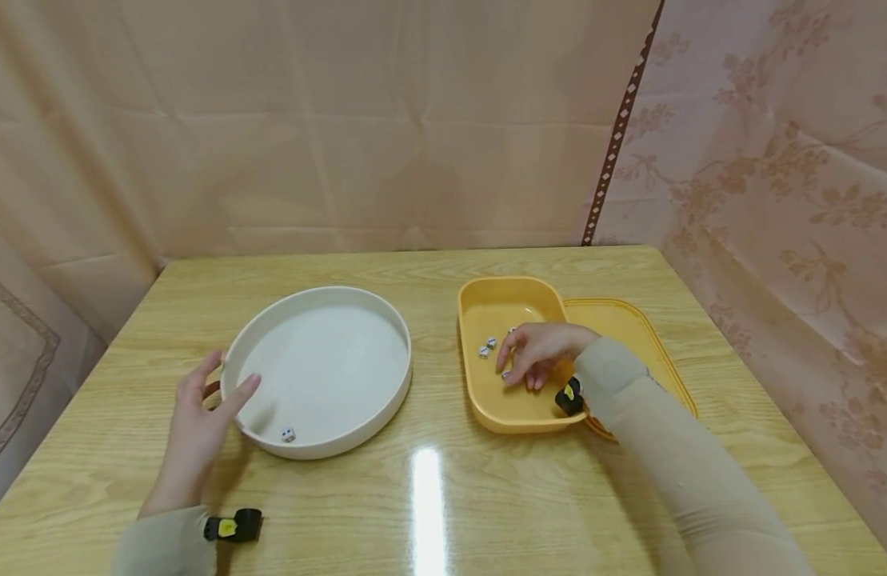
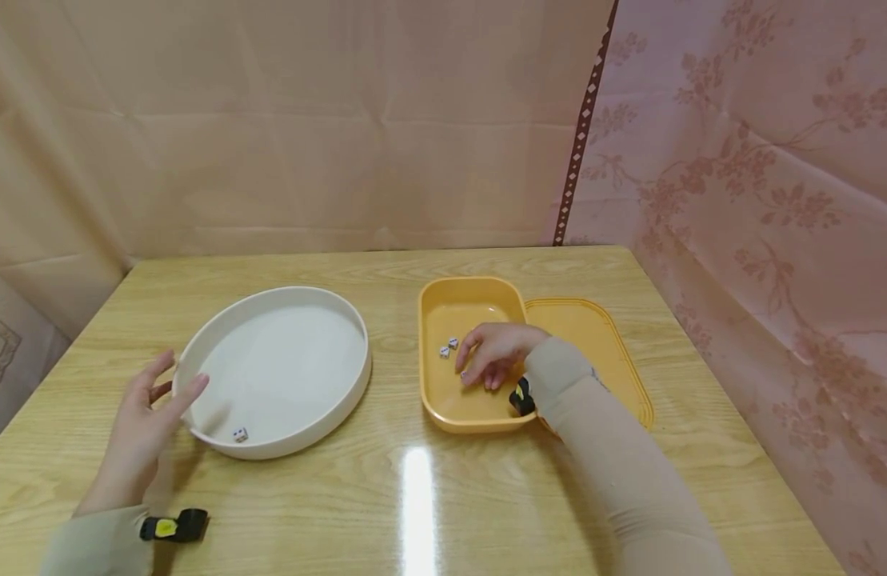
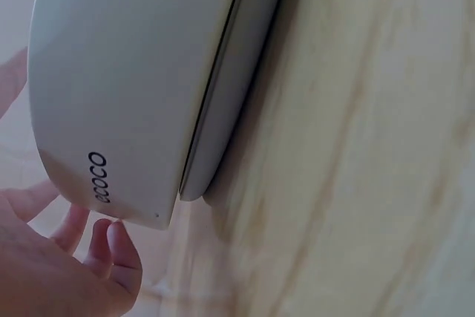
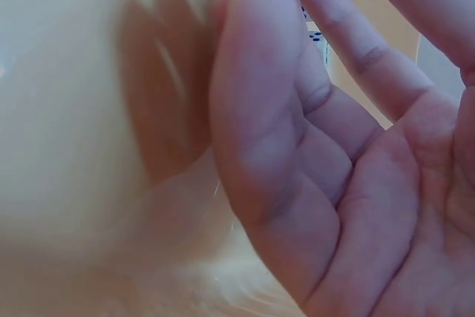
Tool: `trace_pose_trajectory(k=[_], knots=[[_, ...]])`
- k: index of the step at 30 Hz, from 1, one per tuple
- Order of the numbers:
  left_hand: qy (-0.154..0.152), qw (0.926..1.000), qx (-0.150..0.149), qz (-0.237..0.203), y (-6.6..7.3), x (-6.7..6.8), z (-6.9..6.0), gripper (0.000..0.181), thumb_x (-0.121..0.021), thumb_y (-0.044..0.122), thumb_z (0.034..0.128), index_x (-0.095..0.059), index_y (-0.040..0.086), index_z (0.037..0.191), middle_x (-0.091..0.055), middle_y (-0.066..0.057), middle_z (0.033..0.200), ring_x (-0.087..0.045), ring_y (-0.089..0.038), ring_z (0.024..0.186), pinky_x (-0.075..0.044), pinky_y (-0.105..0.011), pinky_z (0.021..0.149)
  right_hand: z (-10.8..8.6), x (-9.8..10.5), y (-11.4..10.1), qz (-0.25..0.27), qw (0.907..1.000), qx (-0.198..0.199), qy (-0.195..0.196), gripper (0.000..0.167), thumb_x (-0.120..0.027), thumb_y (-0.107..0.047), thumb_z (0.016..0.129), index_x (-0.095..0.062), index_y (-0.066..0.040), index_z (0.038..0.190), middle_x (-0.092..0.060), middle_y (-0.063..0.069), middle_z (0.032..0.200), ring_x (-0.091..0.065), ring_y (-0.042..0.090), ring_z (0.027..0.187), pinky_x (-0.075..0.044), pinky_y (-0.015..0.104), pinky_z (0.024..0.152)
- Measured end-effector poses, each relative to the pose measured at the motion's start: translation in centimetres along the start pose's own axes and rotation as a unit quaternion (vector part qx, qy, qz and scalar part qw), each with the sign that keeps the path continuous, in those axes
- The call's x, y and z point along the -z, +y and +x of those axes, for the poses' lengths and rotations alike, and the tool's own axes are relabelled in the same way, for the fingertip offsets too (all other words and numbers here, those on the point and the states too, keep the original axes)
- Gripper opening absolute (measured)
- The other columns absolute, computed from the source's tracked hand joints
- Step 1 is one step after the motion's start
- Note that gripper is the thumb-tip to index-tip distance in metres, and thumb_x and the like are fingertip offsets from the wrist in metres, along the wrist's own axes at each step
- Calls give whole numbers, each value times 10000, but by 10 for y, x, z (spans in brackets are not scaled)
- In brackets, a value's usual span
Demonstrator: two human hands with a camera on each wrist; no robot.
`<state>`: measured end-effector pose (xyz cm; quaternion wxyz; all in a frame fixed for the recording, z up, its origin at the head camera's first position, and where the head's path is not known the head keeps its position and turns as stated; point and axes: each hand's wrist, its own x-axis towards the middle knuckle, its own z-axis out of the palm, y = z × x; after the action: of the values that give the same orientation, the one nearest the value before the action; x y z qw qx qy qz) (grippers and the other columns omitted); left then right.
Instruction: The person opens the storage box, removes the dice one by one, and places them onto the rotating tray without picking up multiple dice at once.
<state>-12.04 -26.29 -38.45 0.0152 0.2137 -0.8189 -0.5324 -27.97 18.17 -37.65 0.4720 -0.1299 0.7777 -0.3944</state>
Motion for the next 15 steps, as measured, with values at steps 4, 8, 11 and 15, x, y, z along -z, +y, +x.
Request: trace_pose_trajectory(k=[4, 8, 11, 15], knots=[[-127, 9999, -22, 4, -2, 3, 1, 950, -632, 501, 929, -43, 202, 1612, -58, -118, 1656, -196, -362, 1444, -370, -97, 814, 0, -1, 0, -64, 10000, -44, -5, 290, -743, -42, 850, -626, 23, 1108, -684, 24, 659, -607, 110, 534, -531, 250, 534], [-218, 9997, -55, 24, -5, 4, 2, 969, -643, 489, 927, -26, 188, 1611, -41, -141, 1656, -196, -378, 1430, -356, -79, 783, 1, -2, 0, -113, 9999, -68, -71, 299, -751, -36, 840, -625, 20, 1106, -678, 23, 655, -610, 114, 538, -538, 258, 538], [-307, 9995, -74, 61, -6, 4, 4, 990, -666, 466, 920, -20, 172, 1610, -29, -164, 1648, -204, -395, 1422, -361, -80, 777, 1, -2, 0, -130, 9998, -78, -102, 305, -752, -27, 836, -626, 18, 1110, -674, 22, 660, -610, 116, 541, -540, 261, 542], [-543, 9984, -25, 144, -7, 5, 8, 1029, -695, 433, 911, 20, 179, 1607, 0, -190, 1630, -197, -414, 1414, -361, -190, 887, 2, -3, 0, -163, 9998, -101, -70, 299, -745, -13, 837, -629, 12, 1112, -677, 12, 671, -608, 111, 548, -538, 256, 548]])
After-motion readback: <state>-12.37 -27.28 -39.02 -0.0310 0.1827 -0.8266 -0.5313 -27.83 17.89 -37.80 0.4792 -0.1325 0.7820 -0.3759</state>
